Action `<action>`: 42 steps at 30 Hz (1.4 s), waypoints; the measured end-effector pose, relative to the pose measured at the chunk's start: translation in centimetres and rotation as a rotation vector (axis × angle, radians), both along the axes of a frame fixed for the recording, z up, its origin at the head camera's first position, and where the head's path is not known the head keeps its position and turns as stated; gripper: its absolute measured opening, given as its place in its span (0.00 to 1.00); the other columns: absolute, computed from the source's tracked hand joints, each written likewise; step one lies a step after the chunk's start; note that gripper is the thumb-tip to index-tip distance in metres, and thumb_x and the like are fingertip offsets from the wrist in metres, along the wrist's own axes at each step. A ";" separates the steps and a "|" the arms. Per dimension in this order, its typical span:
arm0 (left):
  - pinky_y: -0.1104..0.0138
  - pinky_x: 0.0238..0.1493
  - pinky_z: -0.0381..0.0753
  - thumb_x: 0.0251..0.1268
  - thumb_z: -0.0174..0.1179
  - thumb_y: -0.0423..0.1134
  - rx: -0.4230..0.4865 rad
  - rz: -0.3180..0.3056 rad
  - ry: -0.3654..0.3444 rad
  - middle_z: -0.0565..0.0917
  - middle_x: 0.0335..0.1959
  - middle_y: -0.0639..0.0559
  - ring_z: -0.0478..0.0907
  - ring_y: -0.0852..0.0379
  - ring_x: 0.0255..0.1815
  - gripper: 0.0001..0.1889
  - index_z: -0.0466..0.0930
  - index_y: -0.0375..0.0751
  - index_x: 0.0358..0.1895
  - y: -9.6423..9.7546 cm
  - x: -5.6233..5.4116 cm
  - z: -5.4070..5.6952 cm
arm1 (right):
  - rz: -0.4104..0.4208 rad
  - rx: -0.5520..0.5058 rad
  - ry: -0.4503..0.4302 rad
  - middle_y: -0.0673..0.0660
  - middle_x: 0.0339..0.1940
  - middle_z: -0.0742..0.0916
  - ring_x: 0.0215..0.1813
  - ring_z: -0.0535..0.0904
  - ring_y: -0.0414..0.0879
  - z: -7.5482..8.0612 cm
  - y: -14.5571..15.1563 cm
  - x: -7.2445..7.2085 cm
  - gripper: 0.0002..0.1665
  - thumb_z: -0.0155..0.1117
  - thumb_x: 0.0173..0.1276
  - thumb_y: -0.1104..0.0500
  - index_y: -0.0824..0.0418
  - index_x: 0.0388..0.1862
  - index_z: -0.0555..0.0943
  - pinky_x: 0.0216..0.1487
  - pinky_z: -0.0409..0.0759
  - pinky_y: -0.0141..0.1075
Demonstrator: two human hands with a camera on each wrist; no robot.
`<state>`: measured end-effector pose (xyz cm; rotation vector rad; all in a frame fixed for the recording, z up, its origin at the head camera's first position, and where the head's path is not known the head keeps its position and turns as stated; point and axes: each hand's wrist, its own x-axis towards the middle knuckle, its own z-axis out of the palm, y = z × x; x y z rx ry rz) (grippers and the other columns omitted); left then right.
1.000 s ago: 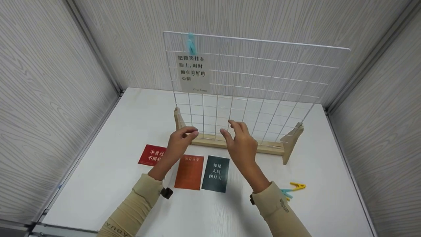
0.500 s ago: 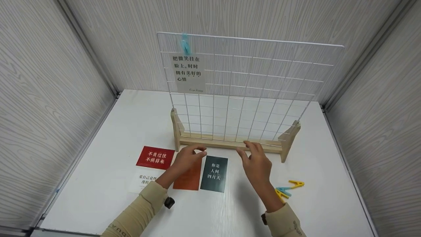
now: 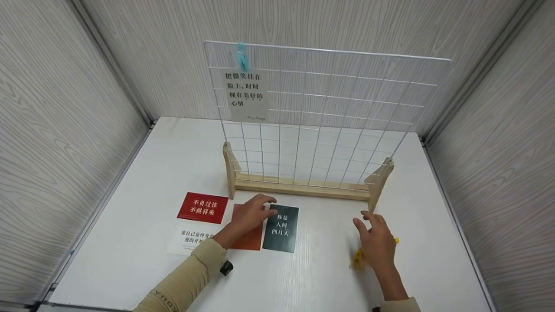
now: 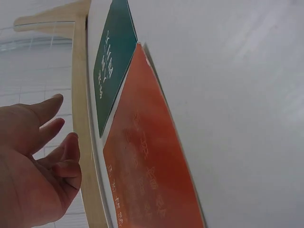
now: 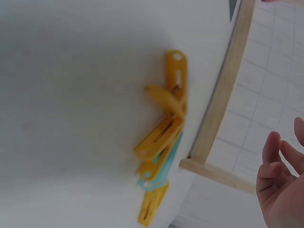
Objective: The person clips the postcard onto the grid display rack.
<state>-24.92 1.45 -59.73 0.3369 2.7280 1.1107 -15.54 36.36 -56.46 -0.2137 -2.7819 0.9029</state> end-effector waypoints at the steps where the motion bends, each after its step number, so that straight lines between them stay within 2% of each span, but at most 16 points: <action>1: 0.62 0.57 0.80 0.68 0.66 0.49 -0.014 -0.002 0.006 0.79 0.58 0.56 0.77 0.60 0.50 0.20 0.80 0.57 0.61 0.1 0.0 0.0 | -0.004 0.005 -0.024 0.62 0.57 0.83 0.38 0.76 0.48 -0.3 0.6 0.2 0.30 0.58 0.76 0.42 0.60 0.66 0.77 0.33 0.71 0.35; 5: 0.62 0.54 0.81 0.68 0.66 0.49 -0.053 -0.015 0.032 0.80 0.56 0.53 0.77 0.59 0.47 0.20 0.80 0.53 0.61 0.3 -0.2 -0.3 | -0.004 0.020 -0.127 0.64 0.60 0.81 0.45 0.78 0.55 -1.3 2.7 1.1 0.30 0.57 0.77 0.42 0.61 0.67 0.76 0.39 0.75 0.40; 9: 0.63 0.55 0.81 0.68 0.66 0.48 -0.056 -0.025 0.021 0.79 0.56 0.52 0.77 0.59 0.48 0.21 0.80 0.53 0.62 0.4 -0.2 -0.6 | 0.015 0.020 -0.247 0.68 0.65 0.77 0.54 0.79 0.63 -2.1 4.3 1.7 0.30 0.56 0.78 0.44 0.62 0.68 0.75 0.49 0.79 0.53; 12: 0.62 0.56 0.81 0.68 0.66 0.48 -0.050 -0.029 0.011 0.79 0.57 0.52 0.77 0.59 0.49 0.22 0.78 0.53 0.63 0.4 -0.2 -0.8 | 0.027 0.031 -0.308 0.70 0.67 0.75 0.57 0.78 0.66 -2.5 5.3 2.0 0.31 0.56 0.78 0.44 0.63 0.68 0.74 0.50 0.79 0.57; 19: 0.61 0.60 0.79 0.68 0.66 0.48 -0.051 -0.031 0.015 0.77 0.59 0.53 0.77 0.58 0.53 0.23 0.78 0.53 0.64 0.5 -0.2 -1.0 | 0.095 0.089 -0.303 0.71 0.65 0.77 0.51 0.81 0.63 -3.5 7.1 2.5 0.26 0.61 0.76 0.50 0.62 0.65 0.77 0.44 0.80 0.53; 27: 0.60 0.60 0.79 0.66 0.68 0.48 -0.105 -0.022 0.047 0.75 0.61 0.52 0.78 0.56 0.54 0.23 0.78 0.53 0.64 0.4 -0.5 -1.2 | 0.143 0.083 -0.375 0.68 0.66 0.77 0.53 0.82 0.62 -4.0 7.8 3.0 0.27 0.62 0.75 0.51 0.62 0.67 0.75 0.47 0.80 0.55; 33: 0.59 0.58 0.80 0.66 0.68 0.46 -0.121 -0.035 0.048 0.77 0.59 0.50 0.78 0.55 0.52 0.23 0.80 0.51 0.63 0.4 -0.5 -1.3 | 0.162 0.113 -0.437 0.69 0.66 0.77 0.57 0.80 0.65 -4.0 7.8 2.9 0.25 0.63 0.73 0.57 0.63 0.66 0.76 0.52 0.79 0.58; 37: 0.60 0.57 0.80 0.66 0.68 0.46 -0.132 -0.043 0.048 0.77 0.59 0.50 0.79 0.55 0.52 0.23 0.80 0.50 0.63 0.4 -0.6 -1.6 | 0.170 0.113 -0.481 0.70 0.67 0.76 0.59 0.78 0.66 -4.0 7.9 2.7 0.27 0.63 0.74 0.52 0.63 0.66 0.76 0.54 0.77 0.60; 42: 0.60 0.58 0.79 0.66 0.68 0.47 -0.144 -0.049 0.055 0.76 0.59 0.52 0.78 0.56 0.53 0.23 0.80 0.50 0.63 0.4 -0.9 -1.9 | 0.178 0.081 -0.527 0.68 0.69 0.74 0.57 0.79 0.62 -4.0 8.1 2.6 0.34 0.65 0.71 0.45 0.61 0.69 0.74 0.54 0.78 0.57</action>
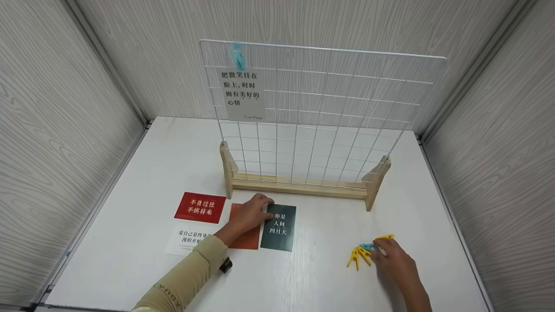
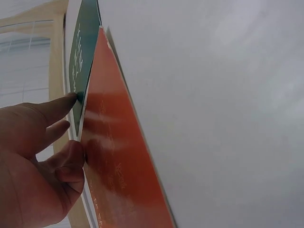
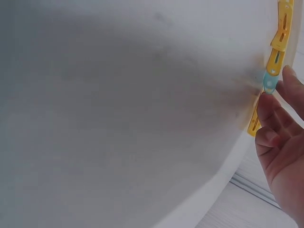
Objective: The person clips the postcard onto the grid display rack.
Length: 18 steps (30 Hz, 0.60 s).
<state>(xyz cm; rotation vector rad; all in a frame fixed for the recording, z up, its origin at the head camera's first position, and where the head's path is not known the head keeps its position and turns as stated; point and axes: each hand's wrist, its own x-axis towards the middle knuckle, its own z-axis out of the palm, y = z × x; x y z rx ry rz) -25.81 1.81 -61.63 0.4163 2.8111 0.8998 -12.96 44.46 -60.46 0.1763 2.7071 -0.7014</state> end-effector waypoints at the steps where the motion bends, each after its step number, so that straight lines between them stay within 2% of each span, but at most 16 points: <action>1: 0.60 0.58 0.79 0.66 0.68 0.46 0.003 -0.005 0.001 0.76 0.58 0.52 0.78 0.56 0.53 0.22 0.80 0.49 0.63 0.0 0.0 0.0 | -0.003 -0.006 -0.011 0.68 0.70 0.74 0.57 0.79 0.61 0.0 0.0 0.0 0.35 0.66 0.70 0.45 0.61 0.70 0.73 0.54 0.79 0.56; 7: 0.60 0.58 0.79 0.68 0.66 0.44 0.029 -0.021 -0.026 0.76 0.57 0.52 0.77 0.56 0.52 0.22 0.79 0.50 0.64 -0.2 -0.1 -0.2 | -0.002 -0.012 -0.057 0.69 0.72 0.70 0.57 0.78 0.61 0.0 0.0 -0.1 0.40 0.66 0.68 0.41 0.61 0.72 0.71 0.54 0.78 0.57; 12: 0.61 0.58 0.79 0.69 0.66 0.44 0.055 -0.008 -0.059 0.75 0.55 0.53 0.76 0.57 0.51 0.23 0.77 0.53 0.66 -0.3 -0.1 -0.2 | 0.010 -0.021 -0.065 0.70 0.72 0.68 0.57 0.77 0.61 0.0 0.0 0.2 0.43 0.63 0.69 0.36 0.60 0.74 0.68 0.52 0.79 0.57; 18: 0.60 0.59 0.79 0.70 0.64 0.41 0.055 0.011 -0.053 0.75 0.53 0.52 0.77 0.57 0.51 0.22 0.77 0.53 0.66 -0.4 -0.2 -0.1 | 0.008 -0.010 -0.051 0.70 0.70 0.68 0.57 0.77 0.61 -0.1 -0.1 0.1 0.35 0.63 0.74 0.47 0.62 0.73 0.69 0.55 0.77 0.60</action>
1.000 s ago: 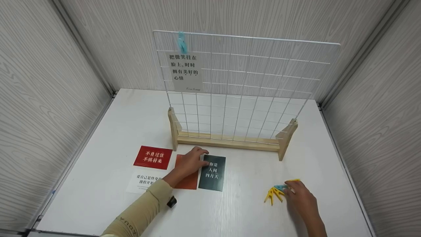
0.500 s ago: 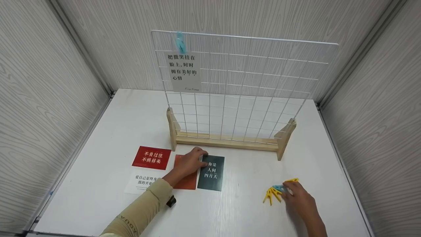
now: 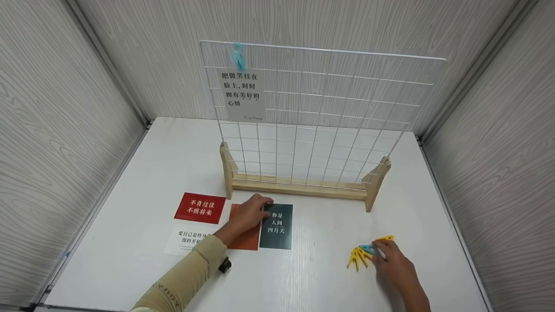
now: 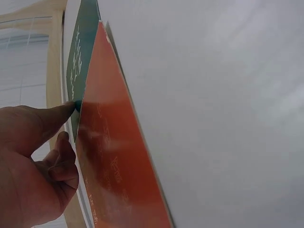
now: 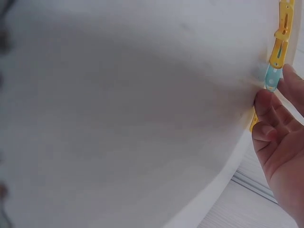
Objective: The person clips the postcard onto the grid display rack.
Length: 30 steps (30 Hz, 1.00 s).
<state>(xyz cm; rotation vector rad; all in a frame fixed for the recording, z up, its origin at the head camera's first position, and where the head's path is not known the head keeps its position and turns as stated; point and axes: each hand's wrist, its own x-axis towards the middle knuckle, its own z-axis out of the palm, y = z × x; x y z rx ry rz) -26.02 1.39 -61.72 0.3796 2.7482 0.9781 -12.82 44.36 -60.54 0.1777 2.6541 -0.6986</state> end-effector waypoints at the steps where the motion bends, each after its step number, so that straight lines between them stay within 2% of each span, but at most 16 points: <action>1: 0.60 0.59 0.79 0.70 0.64 0.41 -0.003 0.001 0.005 0.75 0.53 0.52 0.77 0.56 0.51 0.22 0.77 0.52 0.66 0.0 0.0 0.0 | -0.004 0.004 0.005 0.70 0.70 0.69 0.57 0.77 0.61 0.0 0.0 0.0 0.34 0.64 0.74 0.49 0.62 0.73 0.69 0.55 0.77 0.60; 6: 0.59 0.60 0.79 0.69 0.65 0.43 -0.035 0.004 0.020 0.75 0.56 0.50 0.78 0.55 0.53 0.22 0.79 0.48 0.65 0.1 -0.1 0.0 | -0.022 0.012 0.020 0.70 0.68 0.70 0.60 0.76 0.64 -0.2 -0.2 -0.1 0.30 0.63 0.74 0.56 0.64 0.71 0.71 0.59 0.75 0.62; 10: 0.60 0.60 0.79 0.67 0.67 0.46 -0.048 -0.001 0.023 0.75 0.58 0.51 0.78 0.55 0.54 0.23 0.80 0.47 0.63 0.2 -0.1 0.0 | -0.024 0.008 0.011 0.70 0.69 0.70 0.61 0.75 0.65 -0.1 -0.2 -0.2 0.31 0.62 0.75 0.54 0.64 0.72 0.70 0.61 0.73 0.64; 17: 0.60 0.58 0.79 0.67 0.67 0.46 -0.052 -0.038 0.063 0.76 0.56 0.54 0.78 0.57 0.52 0.19 0.82 0.50 0.60 0.1 0.0 -0.2 | -0.030 0.002 -0.010 0.70 0.69 0.70 0.62 0.74 0.65 -0.2 -0.3 -0.3 0.33 0.63 0.74 0.52 0.63 0.72 0.70 0.62 0.73 0.64; 25: 0.59 0.56 0.79 0.65 0.68 0.45 -0.034 -0.039 0.047 0.77 0.52 0.52 0.78 0.56 0.49 0.22 0.81 0.51 0.62 0.0 -0.3 -0.1 | -0.036 0.021 -0.024 0.69 0.69 0.69 0.57 0.76 0.60 0.0 -0.6 -0.2 0.36 0.67 0.71 0.50 0.62 0.72 0.70 0.59 0.76 0.61; 28: 0.58 0.56 0.79 0.65 0.69 0.44 -0.012 -0.030 0.040 0.77 0.52 0.51 0.78 0.55 0.50 0.22 0.81 0.49 0.61 -0.1 -0.3 -0.2 | -0.035 0.031 -0.010 0.69 0.69 0.70 0.56 0.77 0.60 0.0 -0.7 -0.1 0.35 0.68 0.70 0.51 0.62 0.72 0.71 0.57 0.77 0.60; 30: 0.59 0.56 0.79 0.65 0.69 0.44 0.000 -0.025 0.029 0.76 0.51 0.52 0.78 0.56 0.49 0.21 0.82 0.48 0.60 -0.1 -0.3 -0.1 | -0.028 0.047 0.030 0.69 0.68 0.71 0.55 0.78 0.59 -0.2 -0.7 0.1 0.33 0.68 0.70 0.53 0.62 0.70 0.72 0.54 0.78 0.58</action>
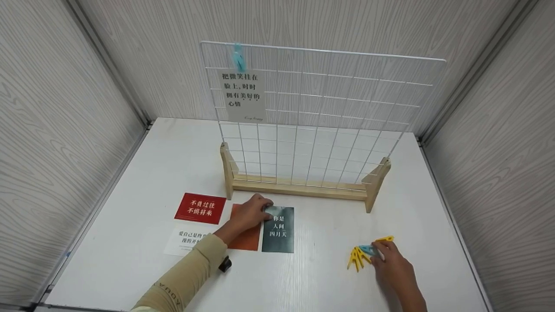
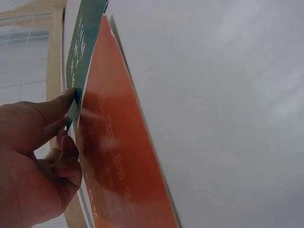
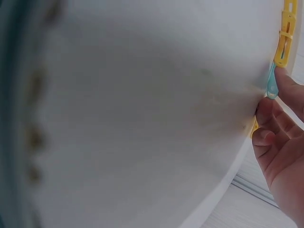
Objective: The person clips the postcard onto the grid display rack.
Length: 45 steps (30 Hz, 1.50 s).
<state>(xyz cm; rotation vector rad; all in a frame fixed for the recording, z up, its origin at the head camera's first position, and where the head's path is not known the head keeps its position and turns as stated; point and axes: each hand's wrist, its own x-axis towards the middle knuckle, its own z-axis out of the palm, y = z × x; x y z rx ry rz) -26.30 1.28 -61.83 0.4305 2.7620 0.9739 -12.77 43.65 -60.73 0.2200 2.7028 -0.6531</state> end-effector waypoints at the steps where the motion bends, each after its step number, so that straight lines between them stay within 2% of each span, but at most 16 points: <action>1: 0.60 0.55 0.79 0.65 0.69 0.44 0.005 0.002 -0.006 0.76 0.50 0.52 0.78 0.56 0.49 0.20 0.82 0.48 0.59 0.0 0.0 0.0 | 0.005 0.009 0.026 0.68 0.67 0.72 0.54 0.79 0.59 -0.1 0.0 0.1 0.31 0.69 0.70 0.55 0.61 0.69 0.73 0.52 0.79 0.57; 5: 0.62 0.51 0.78 0.66 0.68 0.44 0.039 0.024 -0.048 0.75 0.48 0.53 0.75 0.57 0.45 0.17 0.83 0.50 0.56 -0.1 0.0 0.2 | 0.012 0.037 0.108 0.67 0.64 0.74 0.53 0.81 0.61 -0.5 -0.1 0.5 0.25 0.69 0.68 0.62 0.60 0.64 0.77 0.49 0.81 0.56; 8: 0.62 0.49 0.77 0.66 0.68 0.44 0.062 0.033 -0.060 0.75 0.50 0.53 0.75 0.57 0.44 0.16 0.81 0.51 0.56 -0.2 0.0 0.4 | 0.008 0.038 0.119 0.66 0.63 0.75 0.54 0.81 0.61 -0.6 -0.2 0.6 0.24 0.67 0.69 0.63 0.60 0.63 0.77 0.50 0.81 0.57; 12: 0.61 0.49 0.78 0.67 0.67 0.45 0.080 0.028 -0.057 0.77 0.52 0.52 0.75 0.56 0.45 0.17 0.80 0.53 0.57 -0.3 0.0 0.7 | -0.035 0.020 0.078 0.67 0.63 0.76 0.51 0.80 0.57 -0.1 -0.3 0.4 0.26 0.63 0.73 0.57 0.62 0.67 0.73 0.48 0.80 0.53; 17: 0.60 0.47 0.78 0.68 0.66 0.44 0.113 0.021 -0.064 0.82 0.45 0.54 0.77 0.57 0.42 0.17 0.80 0.55 0.59 -0.4 -0.1 1.1 | -0.118 -0.029 0.046 0.66 0.58 0.79 0.43 0.76 0.52 0.7 -0.4 0.3 0.30 0.56 0.78 0.50 0.63 0.72 0.67 0.37 0.75 0.42; 20: 0.60 0.47 0.78 0.70 0.64 0.44 0.141 0.020 -0.075 0.84 0.45 0.55 0.77 0.57 0.42 0.16 0.80 0.55 0.59 -0.4 -0.1 1.4 | -0.112 -0.043 0.119 0.64 0.56 0.78 0.41 0.73 0.51 0.7 -0.7 0.5 0.29 0.54 0.79 0.50 0.63 0.72 0.67 0.36 0.72 0.38; 24: 0.59 0.51 0.79 0.75 0.58 0.43 0.179 0.033 -0.094 0.83 0.52 0.55 0.77 0.57 0.47 0.14 0.80 0.55 0.59 -0.4 0.0 1.7 | -0.107 -0.083 0.244 0.66 0.61 0.76 0.42 0.74 0.50 0.7 -1.1 0.5 0.29 0.54 0.80 0.51 0.63 0.73 0.69 0.36 0.74 0.34; 26: 0.58 0.54 0.79 0.76 0.56 0.42 0.201 0.045 -0.106 0.83 0.54 0.55 0.77 0.57 0.49 0.13 0.80 0.56 0.59 -0.4 0.2 1.9 | -0.153 -0.145 0.259 0.66 0.63 0.75 0.41 0.75 0.49 0.7 -1.2 0.4 0.32 0.55 0.80 0.48 0.63 0.74 0.67 0.35 0.76 0.32; 29: 0.58 0.55 0.78 0.77 0.54 0.41 0.232 0.060 -0.126 0.83 0.54 0.56 0.77 0.57 0.50 0.13 0.80 0.57 0.59 -0.4 0.4 2.1 | -0.268 -0.240 0.249 0.66 0.63 0.76 0.37 0.76 0.47 1.0 -1.5 0.3 0.37 0.58 0.77 0.44 0.62 0.76 0.65 0.32 0.77 0.30; 32: 0.58 0.53 0.79 0.76 0.55 0.40 0.264 0.065 -0.143 0.83 0.52 0.56 0.77 0.57 0.49 0.14 0.80 0.57 0.60 -0.3 0.4 2.5 | -0.360 -0.300 0.250 0.63 0.58 0.79 0.35 0.77 0.45 1.4 -1.7 0.1 0.38 0.61 0.74 0.41 0.61 0.74 0.68 0.32 0.78 0.31; 34: 0.58 0.53 0.80 0.75 0.57 0.40 0.284 0.061 -0.151 0.83 0.51 0.55 0.78 0.57 0.48 0.15 0.80 0.55 0.61 -0.3 0.4 2.7 | -0.381 -0.343 0.273 0.60 0.53 0.83 0.34 0.78 0.44 1.7 -1.8 0.0 0.35 0.62 0.74 0.42 0.61 0.72 0.71 0.33 0.80 0.31; 37: 0.57 0.54 0.79 0.73 0.59 0.39 0.320 0.056 -0.164 0.84 0.50 0.55 0.78 0.56 0.48 0.15 0.82 0.50 0.60 -0.2 0.3 2.9 | -0.371 -0.426 0.321 0.54 0.47 0.86 0.34 0.83 0.43 2.1 -1.9 0.0 0.33 0.62 0.74 0.43 0.61 0.70 0.73 0.36 0.83 0.31; 42: 0.57 0.55 0.79 0.72 0.61 0.38 0.371 0.065 -0.201 0.86 0.48 0.57 0.79 0.56 0.47 0.13 0.85 0.45 0.56 -0.2 0.1 3.1 | -0.308 -0.511 0.400 0.39 0.47 0.83 0.36 0.86 0.43 2.6 -2.3 0.1 0.34 0.58 0.77 0.44 0.63 0.72 0.72 0.40 0.85 0.32; 45: 0.59 0.52 0.80 0.72 0.61 0.39 0.379 0.064 -0.205 0.85 0.48 0.59 0.79 0.55 0.47 0.13 0.86 0.48 0.55 -0.3 0.1 3.1 | -0.276 -0.508 0.441 0.43 0.45 0.84 0.35 0.85 0.43 2.7 -2.6 0.1 0.32 0.55 0.78 0.44 0.61 0.72 0.72 0.41 0.85 0.31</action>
